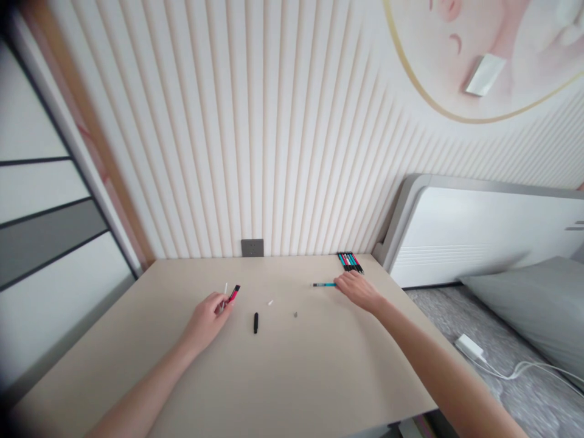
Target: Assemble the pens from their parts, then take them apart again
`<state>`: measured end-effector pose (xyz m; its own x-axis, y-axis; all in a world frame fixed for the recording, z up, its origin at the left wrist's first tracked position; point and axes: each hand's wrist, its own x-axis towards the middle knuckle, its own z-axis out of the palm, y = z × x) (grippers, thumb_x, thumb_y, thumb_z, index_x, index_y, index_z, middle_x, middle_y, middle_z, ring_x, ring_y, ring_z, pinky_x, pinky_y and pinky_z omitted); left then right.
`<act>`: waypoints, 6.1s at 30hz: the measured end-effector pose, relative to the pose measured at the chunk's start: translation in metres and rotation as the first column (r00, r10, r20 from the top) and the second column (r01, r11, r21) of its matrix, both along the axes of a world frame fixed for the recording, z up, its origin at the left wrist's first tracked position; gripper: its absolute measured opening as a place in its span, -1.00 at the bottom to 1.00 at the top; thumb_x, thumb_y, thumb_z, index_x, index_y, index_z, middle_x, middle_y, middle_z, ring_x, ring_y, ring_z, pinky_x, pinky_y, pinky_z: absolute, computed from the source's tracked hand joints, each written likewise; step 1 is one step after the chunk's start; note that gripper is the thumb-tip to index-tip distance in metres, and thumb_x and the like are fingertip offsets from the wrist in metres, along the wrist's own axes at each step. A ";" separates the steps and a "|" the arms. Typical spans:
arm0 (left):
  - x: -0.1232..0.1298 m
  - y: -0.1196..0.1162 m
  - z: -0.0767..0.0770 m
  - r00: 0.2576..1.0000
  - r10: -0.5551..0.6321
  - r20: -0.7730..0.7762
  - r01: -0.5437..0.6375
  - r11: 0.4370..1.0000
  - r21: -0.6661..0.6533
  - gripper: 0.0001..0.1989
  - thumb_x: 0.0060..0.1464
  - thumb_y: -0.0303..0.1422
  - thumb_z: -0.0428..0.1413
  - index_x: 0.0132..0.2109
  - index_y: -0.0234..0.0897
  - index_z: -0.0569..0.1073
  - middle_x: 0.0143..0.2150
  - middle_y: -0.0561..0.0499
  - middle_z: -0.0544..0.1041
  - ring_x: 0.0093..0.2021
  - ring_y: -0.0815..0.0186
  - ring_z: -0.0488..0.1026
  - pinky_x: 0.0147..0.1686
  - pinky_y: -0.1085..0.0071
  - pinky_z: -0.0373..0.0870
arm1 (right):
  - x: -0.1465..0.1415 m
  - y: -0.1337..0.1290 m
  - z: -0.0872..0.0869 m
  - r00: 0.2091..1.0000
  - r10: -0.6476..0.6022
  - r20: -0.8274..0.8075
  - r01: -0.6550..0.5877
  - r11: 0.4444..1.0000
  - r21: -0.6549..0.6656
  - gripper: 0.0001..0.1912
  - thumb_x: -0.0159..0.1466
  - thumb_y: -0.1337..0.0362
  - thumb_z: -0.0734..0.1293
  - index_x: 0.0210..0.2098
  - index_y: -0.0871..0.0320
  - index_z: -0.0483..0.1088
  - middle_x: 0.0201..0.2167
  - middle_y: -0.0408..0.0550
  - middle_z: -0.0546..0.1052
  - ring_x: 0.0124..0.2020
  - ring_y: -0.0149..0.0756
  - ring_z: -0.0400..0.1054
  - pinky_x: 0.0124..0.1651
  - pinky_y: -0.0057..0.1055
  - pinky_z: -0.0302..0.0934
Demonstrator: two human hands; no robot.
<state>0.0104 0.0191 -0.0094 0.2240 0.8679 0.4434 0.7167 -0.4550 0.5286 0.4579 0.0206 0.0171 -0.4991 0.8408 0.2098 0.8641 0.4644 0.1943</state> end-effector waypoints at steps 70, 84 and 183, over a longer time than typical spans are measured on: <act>0.009 -0.027 0.016 0.974 -0.220 0.060 0.222 0.975 -0.017 -0.77 0.28 -0.26 -0.02 -0.23 -0.25 0.47 -0.26 -0.05 0.45 -0.21 0.24 0.42 -0.19 0.37 0.34 | -0.246 -0.037 0.001 0.704 0.059 -0.708 -0.088 0.996 -0.004 -0.74 0.36 0.13 0.22 -0.03 0.05 0.40 -0.25 -0.03 0.55 -0.18 -0.17 0.41 -0.07 -0.26 0.23; 0.007 -0.027 0.013 0.990 -0.137 0.039 0.135 0.990 0.051 -0.84 0.25 -0.41 -0.02 -0.22 -0.23 0.46 -0.22 -0.04 0.45 -0.16 0.24 0.42 -0.12 0.34 0.36 | -0.239 -0.052 -0.024 0.328 -0.187 -0.926 -0.038 0.977 -0.210 -0.73 0.24 0.09 0.30 -0.21 0.13 0.49 -0.38 -0.06 0.55 -0.35 -0.24 0.37 -0.20 -0.34 0.25; 0.030 -0.050 0.024 0.865 -0.461 0.201 0.485 0.869 -0.098 -0.83 0.28 -0.35 -0.01 -0.12 -0.23 0.47 -0.23 -0.03 0.50 -0.22 0.30 0.44 -0.17 0.41 0.34 | -0.241 -0.047 -0.005 -0.085 -0.193 -0.977 -0.116 0.976 -0.183 -0.60 0.25 -0.06 0.28 -0.38 0.17 0.46 -0.52 -0.12 0.45 -0.42 -0.30 0.32 -0.31 -0.40 0.20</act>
<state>0.0400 -0.0306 0.0144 0.5577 0.7316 0.3920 0.3305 -0.6290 0.7036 0.2173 -0.0263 0.0121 0.1530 0.9377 0.3119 0.0651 0.3054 -0.9500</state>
